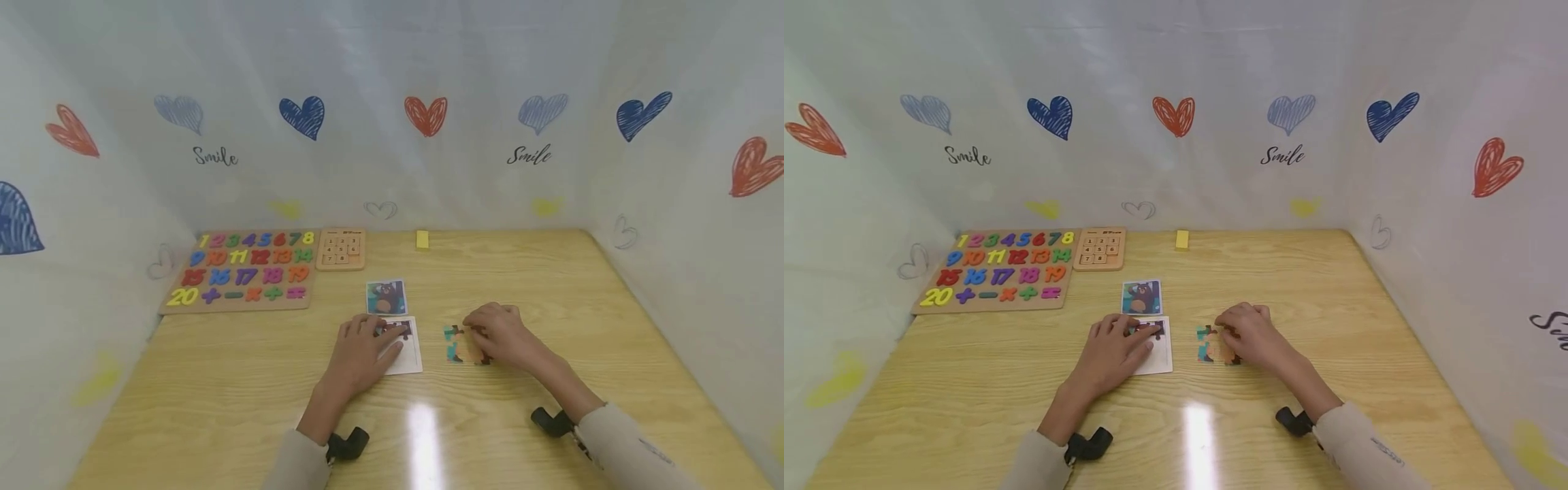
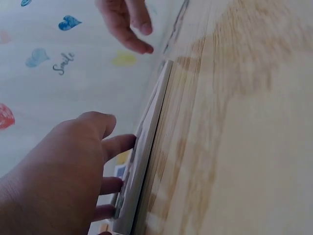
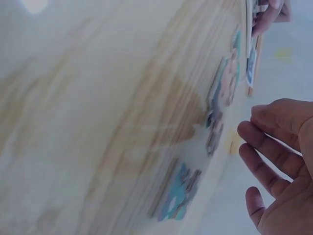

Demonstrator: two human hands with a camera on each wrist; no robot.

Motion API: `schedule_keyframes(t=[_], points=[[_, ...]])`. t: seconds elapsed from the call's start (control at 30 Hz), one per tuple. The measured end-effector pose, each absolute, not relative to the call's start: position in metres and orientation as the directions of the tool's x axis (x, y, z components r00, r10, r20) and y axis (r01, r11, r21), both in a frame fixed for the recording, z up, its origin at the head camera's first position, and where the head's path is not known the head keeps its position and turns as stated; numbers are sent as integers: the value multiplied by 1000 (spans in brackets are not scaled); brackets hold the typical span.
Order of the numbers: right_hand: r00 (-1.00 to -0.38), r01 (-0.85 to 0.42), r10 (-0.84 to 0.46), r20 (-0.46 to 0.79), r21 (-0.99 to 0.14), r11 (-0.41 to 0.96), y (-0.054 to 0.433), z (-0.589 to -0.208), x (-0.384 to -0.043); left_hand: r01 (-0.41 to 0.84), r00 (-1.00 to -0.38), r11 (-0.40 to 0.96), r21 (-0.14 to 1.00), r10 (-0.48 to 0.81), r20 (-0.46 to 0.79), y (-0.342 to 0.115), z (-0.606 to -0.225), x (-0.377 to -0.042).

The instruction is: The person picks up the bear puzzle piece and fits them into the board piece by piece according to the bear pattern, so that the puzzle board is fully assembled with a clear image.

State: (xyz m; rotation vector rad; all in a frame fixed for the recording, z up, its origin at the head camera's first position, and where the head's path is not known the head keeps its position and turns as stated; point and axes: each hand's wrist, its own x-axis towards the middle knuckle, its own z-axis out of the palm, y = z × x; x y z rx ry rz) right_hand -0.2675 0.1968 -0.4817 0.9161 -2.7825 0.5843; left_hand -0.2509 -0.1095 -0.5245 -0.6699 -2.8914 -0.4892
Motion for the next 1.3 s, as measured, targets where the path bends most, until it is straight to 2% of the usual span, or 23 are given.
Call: schedule_keyframes(t=[0.17,0.53,0.83,1.13,1.3], points=[[-789,-613,-555,261,-279,740,201,-487,-269,441,-895,852,283,395,206,-112,-528,-249],[-756,-653,-608,242,-337,678,197,-487,-274,442,-892,844,305,379,245,-109,-535,-243],[-744,-666,-630,222,-320,674,197,-493,-277,420,-906,825,377,359,225,-112,-534,-244],[-736,-674,-636,232,-339,657,191,-493,-280,411,-910,792,452,324,259,-134,-527,-242],[-731,-680,-647,214,-296,670,187,-490,-284,441,-897,770,461,354,266,-147,-525,-239]])
